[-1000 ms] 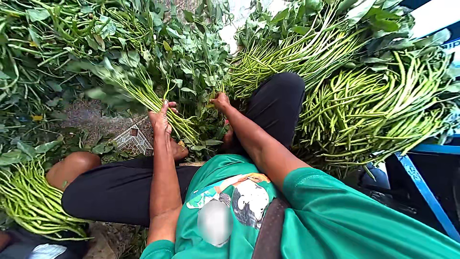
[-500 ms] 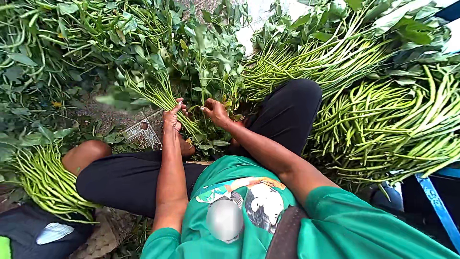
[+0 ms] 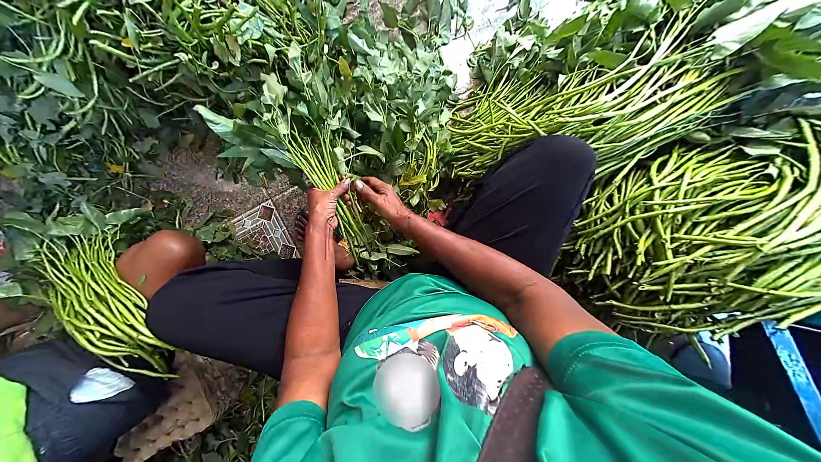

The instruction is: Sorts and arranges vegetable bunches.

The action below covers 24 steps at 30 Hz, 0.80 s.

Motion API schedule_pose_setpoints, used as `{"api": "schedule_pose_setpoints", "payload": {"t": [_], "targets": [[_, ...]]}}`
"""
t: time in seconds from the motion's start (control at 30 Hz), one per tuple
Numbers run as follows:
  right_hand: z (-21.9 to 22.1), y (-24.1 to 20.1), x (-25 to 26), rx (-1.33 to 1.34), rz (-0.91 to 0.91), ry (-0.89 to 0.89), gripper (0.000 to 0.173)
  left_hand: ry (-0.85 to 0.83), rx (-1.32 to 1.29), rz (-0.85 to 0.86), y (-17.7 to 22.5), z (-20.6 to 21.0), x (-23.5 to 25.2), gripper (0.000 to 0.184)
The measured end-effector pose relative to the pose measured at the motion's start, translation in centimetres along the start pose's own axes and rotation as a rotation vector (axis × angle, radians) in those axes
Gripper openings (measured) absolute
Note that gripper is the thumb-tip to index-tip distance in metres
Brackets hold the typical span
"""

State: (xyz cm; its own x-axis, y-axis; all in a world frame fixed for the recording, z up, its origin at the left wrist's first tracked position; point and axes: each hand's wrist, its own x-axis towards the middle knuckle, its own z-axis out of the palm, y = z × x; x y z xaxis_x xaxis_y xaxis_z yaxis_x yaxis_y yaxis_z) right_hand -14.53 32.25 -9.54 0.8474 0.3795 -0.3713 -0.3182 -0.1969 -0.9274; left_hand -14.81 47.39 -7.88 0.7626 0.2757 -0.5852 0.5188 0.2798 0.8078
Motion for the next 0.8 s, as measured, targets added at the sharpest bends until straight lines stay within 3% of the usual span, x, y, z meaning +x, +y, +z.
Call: {"api": "schedule_pose_setpoints", "payload": {"t": [0.07, 0.13, 0.2, 0.3, 0.4, 0.47, 0.57, 0.63, 0.67, 0.73, 0.8], "targets": [[0.8, -1.6, 0.9, 0.216, 0.103, 0.038, 0.046, 0.020, 0.045, 0.001, -0.2, 0.6, -0.5, 0.028], [2.1, -2.6, 2.0, 0.357, 0.123, 0.180, 0.036, 0.027, 0.048, 0.022, -0.3, 1.1, -0.8, 0.032], [2.9, -3.0, 2.9, 0.385, 0.097, 0.335, 0.024, 0.029, -0.014, 0.031, -0.3, 1.2, -0.9, 0.031], [3.0, -2.0, 3.2, 0.339, 0.009, 0.393, 0.022, 0.013, -0.126, 0.006, -0.1, 0.4, -0.5, 0.024], [2.0, -1.0, 1.9, 0.170, -0.049, 0.298, 0.024, 0.008, -0.198, -0.003, 0.0, -0.5, 0.1, 0.019], [0.9, -0.6, 0.1, -0.121, -0.131, 0.157, 0.024, 0.054, -0.214, 0.022, 0.5, -1.8, 0.8, 0.019], [-0.3, -0.8, -3.3, -0.611, -0.129, -0.322, 0.018, 0.137, -0.189, 0.059, 1.5, -3.9, 1.3, 0.021], [0.0, -0.8, -4.5, -0.912, 0.026, -0.659, 0.018, 0.161, -0.163, 0.087, 1.8, -4.5, 1.2, 0.023], [0.1, -0.9, -4.7, -1.006, 0.100, -0.736, 0.026, 0.167, -0.144, 0.100, 1.9, -4.5, 1.2, 0.024], [-0.3, -1.4, -4.4, -1.035, 0.100, -0.632, 0.036, 0.154, -0.094, 0.107, 1.9, -4.1, 0.8, 0.023], [-0.5, -3.0, -3.3, -0.892, -0.084, -0.341, 0.026, 0.113, -0.044, 0.096, 1.7, -3.7, 0.5, 0.022]]}}
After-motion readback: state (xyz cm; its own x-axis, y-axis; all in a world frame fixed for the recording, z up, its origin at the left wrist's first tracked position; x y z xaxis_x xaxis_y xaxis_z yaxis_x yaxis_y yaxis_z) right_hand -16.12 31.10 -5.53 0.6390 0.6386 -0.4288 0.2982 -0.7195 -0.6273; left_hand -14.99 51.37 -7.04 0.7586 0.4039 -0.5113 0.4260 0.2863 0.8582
